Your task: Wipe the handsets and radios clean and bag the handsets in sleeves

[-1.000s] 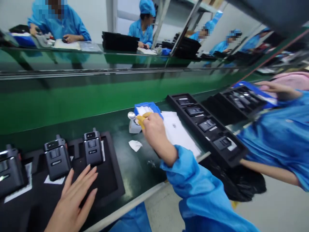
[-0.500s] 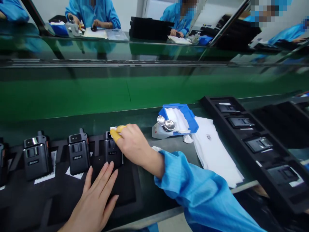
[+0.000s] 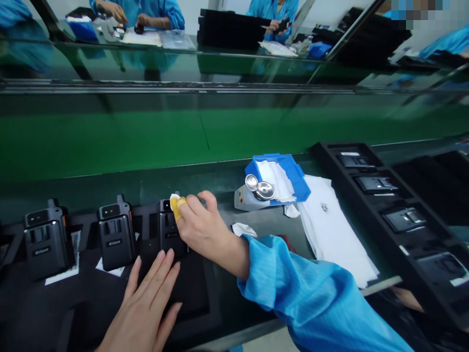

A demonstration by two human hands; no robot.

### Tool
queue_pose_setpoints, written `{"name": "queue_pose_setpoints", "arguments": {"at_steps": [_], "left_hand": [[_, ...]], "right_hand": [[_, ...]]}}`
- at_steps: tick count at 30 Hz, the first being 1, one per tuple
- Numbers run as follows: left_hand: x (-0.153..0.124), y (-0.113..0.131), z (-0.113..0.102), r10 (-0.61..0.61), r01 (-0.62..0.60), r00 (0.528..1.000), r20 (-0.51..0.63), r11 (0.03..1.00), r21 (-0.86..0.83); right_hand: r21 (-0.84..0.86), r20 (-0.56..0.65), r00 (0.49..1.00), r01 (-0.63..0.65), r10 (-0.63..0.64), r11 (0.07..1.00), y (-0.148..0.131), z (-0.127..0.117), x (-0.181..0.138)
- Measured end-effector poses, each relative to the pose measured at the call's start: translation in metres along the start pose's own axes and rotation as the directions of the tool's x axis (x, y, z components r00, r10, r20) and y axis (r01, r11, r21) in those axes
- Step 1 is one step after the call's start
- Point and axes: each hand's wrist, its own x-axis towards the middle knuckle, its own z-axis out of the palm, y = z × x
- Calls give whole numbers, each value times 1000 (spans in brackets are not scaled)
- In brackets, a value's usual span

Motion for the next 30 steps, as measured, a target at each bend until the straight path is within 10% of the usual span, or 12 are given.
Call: {"name": "queue_pose_setpoints", "arguments": {"at_steps": [8,16,23,30], "left_hand": [[-4,3,-1,-33,33,997,64,999,6],[-4,4,-3,-51,52,995,81,999,-5],[-5,7,-2,-92,99,989,113,993,-59],[-6,9,-2,-134,136,991,24,983,-120]], "right_hand": [[-76,-76,988,-140,134,987,0,-16,-20],[63,-28,1000,4,-2,998,-35,-21,-21],[-267,89,959,-237,269,934,-12,-43,-41],[-21,-98,995,-23,20,1000,-46,-23,-28]]}}
